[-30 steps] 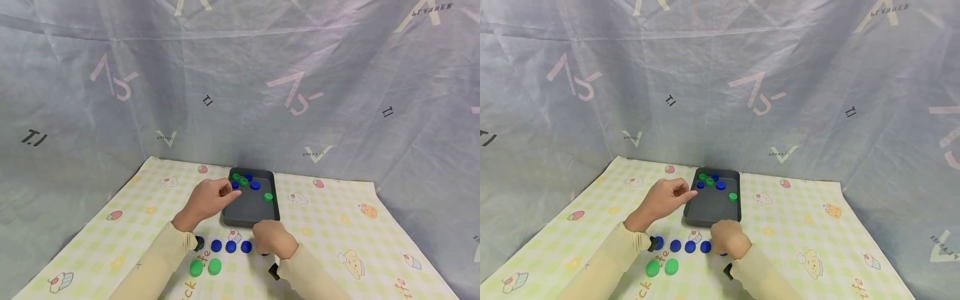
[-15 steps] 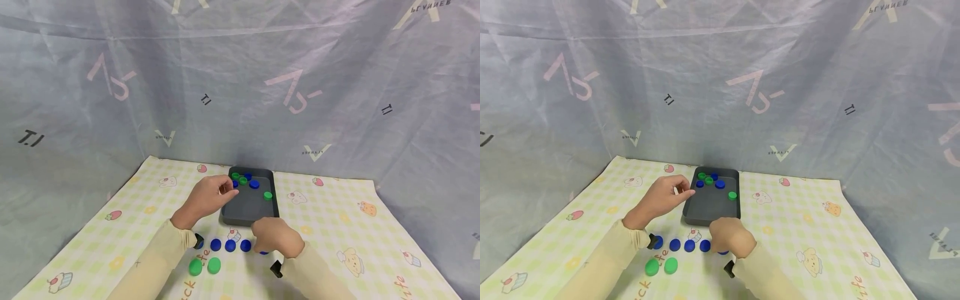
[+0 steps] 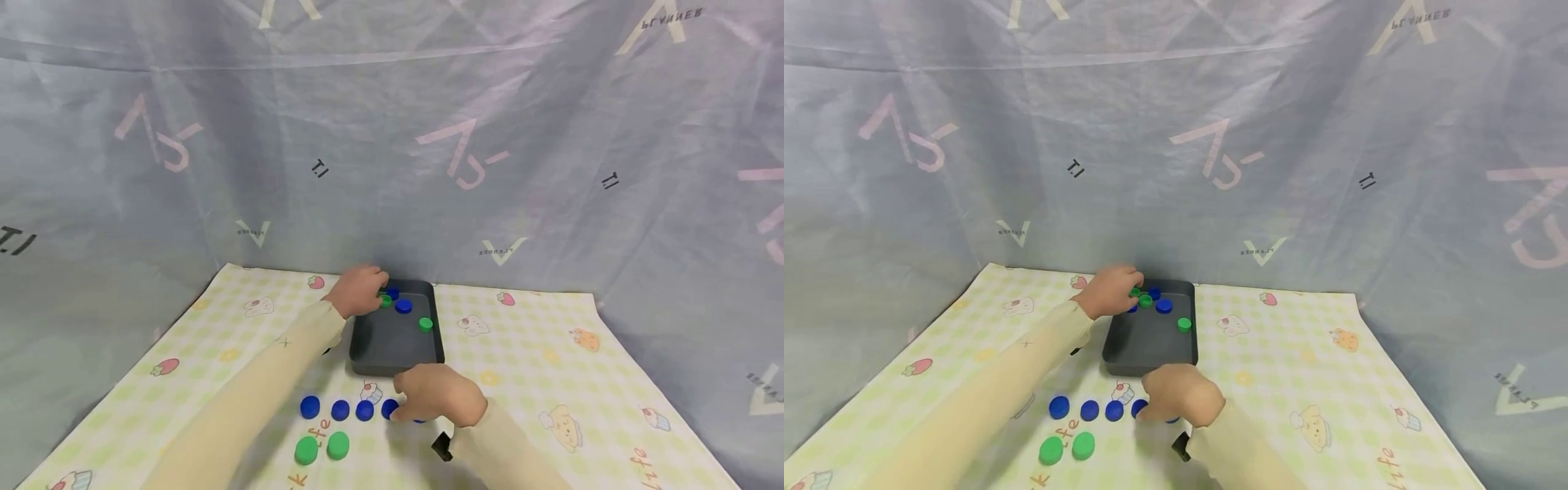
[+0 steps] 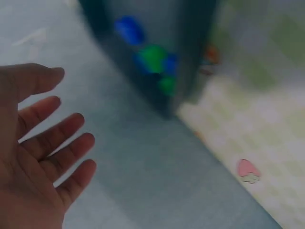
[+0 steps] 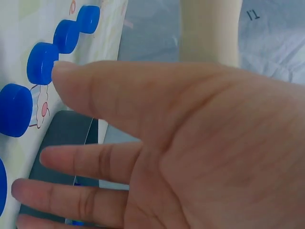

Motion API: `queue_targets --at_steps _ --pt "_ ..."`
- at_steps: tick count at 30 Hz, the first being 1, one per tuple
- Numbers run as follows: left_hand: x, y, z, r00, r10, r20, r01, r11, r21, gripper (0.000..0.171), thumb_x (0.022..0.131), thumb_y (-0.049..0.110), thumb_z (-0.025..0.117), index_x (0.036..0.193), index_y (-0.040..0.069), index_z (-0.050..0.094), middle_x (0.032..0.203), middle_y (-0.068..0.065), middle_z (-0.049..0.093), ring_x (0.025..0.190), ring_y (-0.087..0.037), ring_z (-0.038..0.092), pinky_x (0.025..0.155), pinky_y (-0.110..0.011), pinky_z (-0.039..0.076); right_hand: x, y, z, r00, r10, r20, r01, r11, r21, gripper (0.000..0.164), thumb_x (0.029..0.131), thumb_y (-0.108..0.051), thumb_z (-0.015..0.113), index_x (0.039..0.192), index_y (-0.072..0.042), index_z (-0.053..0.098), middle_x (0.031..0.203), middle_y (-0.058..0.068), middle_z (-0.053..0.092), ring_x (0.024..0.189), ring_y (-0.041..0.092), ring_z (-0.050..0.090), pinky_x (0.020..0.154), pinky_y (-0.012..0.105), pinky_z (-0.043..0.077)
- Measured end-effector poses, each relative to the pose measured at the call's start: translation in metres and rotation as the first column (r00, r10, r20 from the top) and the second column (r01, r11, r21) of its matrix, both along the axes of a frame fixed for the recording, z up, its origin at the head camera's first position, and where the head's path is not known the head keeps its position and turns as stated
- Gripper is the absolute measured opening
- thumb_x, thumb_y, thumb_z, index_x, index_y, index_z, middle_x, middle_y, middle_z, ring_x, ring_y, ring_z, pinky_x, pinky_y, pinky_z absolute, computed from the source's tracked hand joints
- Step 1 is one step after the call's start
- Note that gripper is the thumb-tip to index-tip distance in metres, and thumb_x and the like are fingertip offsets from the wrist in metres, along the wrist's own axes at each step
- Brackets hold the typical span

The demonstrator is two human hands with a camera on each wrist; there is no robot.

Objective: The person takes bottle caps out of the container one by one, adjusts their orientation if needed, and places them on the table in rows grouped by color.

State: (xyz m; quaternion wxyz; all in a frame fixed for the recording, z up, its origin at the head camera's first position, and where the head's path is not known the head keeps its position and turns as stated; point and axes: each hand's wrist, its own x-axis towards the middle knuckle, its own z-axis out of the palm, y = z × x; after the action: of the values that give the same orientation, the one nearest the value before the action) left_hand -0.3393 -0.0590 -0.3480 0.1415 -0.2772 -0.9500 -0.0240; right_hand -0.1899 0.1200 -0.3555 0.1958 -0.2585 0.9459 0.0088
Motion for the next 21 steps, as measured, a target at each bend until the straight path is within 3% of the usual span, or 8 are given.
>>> queue_targets --at_steps 3,6,8,12,17,21 --pt "-0.023 0.009 -0.013 1.000 0.012 0.005 -0.012 0.994 -0.107 0.021 0.092 0.020 0.067 0.111 0.011 0.069 0.102 -0.003 0.065 0.090 -0.022 0.061 0.082 -0.040 0.051 0.000 0.004 0.003 0.997 0.058 0.059 -0.055 0.997 -0.058 0.036 0.088 -0.048 0.071 0.114 -0.023 0.070 0.099 -0.013 0.066 0.091 0.007 0.061 0.083 0.032 0.051" --pt "-0.038 0.017 -0.026 0.997 0.049 0.059 -0.040 0.987 -0.155 0.026 0.093 0.019 0.065 0.117 0.010 0.069 0.111 -0.006 0.067 0.100 -0.026 0.063 0.090 -0.045 0.050 0.000 0.007 0.005 0.986 0.124 0.111 -0.112 0.988 -0.111 0.031 0.091 -0.045 0.070 0.114 -0.023 0.068 0.090 -0.014 0.061 0.082 0.004 0.056 0.077 0.027 0.049" --pt "-0.040 0.018 -0.037 0.991 0.086 0.101 -0.063 0.976 -0.209 0.028 0.095 0.019 0.062 0.121 0.011 0.068 0.119 -0.008 0.066 0.110 -0.030 0.060 0.098 -0.049 0.046 0.003 0.006 0.004 0.980 0.140 0.138 -0.122 0.984 -0.132 0.032 0.091 -0.044 0.070 0.116 -0.023 0.067 0.090 -0.014 0.060 0.081 0.003 0.055 0.077 0.027 0.049" --pt "-0.045 0.024 -0.052 0.979 0.143 0.143 -0.095 0.950 -0.299 0.025 0.097 0.020 0.059 0.118 0.016 0.070 0.129 -0.009 0.063 0.124 -0.035 0.052 0.106 -0.052 0.039 0.003 0.006 0.006 0.979 0.093 0.180 -0.069 0.989 -0.134 0.036 0.091 -0.044 0.070 0.121 -0.025 0.065 0.097 -0.012 0.063 0.085 0.004 0.057 0.079 0.030 0.051" --pt "-0.049 0.034 -0.060 0.965 0.209 0.160 -0.145 0.930 -0.339 0.021 0.099 0.022 0.058 0.112 0.018 0.073 0.128 -0.008 0.061 0.119 -0.031 0.053 0.103 -0.050 0.041 0.002 0.009 0.009 0.979 0.086 0.184 -0.059 0.987 -0.147 0.040 0.091 -0.044 0.070 0.125 -0.025 0.064 0.102 -0.008 0.066 0.089 0.004 0.059 0.081 0.032 0.051" --pt "-0.054 0.041 -0.061 0.962 0.222 0.158 -0.153 0.920 -0.361 0.019 0.099 0.023 0.059 0.109 0.019 0.073 0.128 -0.008 0.060 0.115 -0.030 0.053 0.101 -0.049 0.042 -0.001 0.012 0.010 0.980 0.096 0.177 -0.070 0.986 -0.152 0.040 0.091 -0.044 0.070 0.126 -0.025 0.064 0.102 -0.009 0.065 0.088 0.004 0.058 0.080 0.031 0.051"
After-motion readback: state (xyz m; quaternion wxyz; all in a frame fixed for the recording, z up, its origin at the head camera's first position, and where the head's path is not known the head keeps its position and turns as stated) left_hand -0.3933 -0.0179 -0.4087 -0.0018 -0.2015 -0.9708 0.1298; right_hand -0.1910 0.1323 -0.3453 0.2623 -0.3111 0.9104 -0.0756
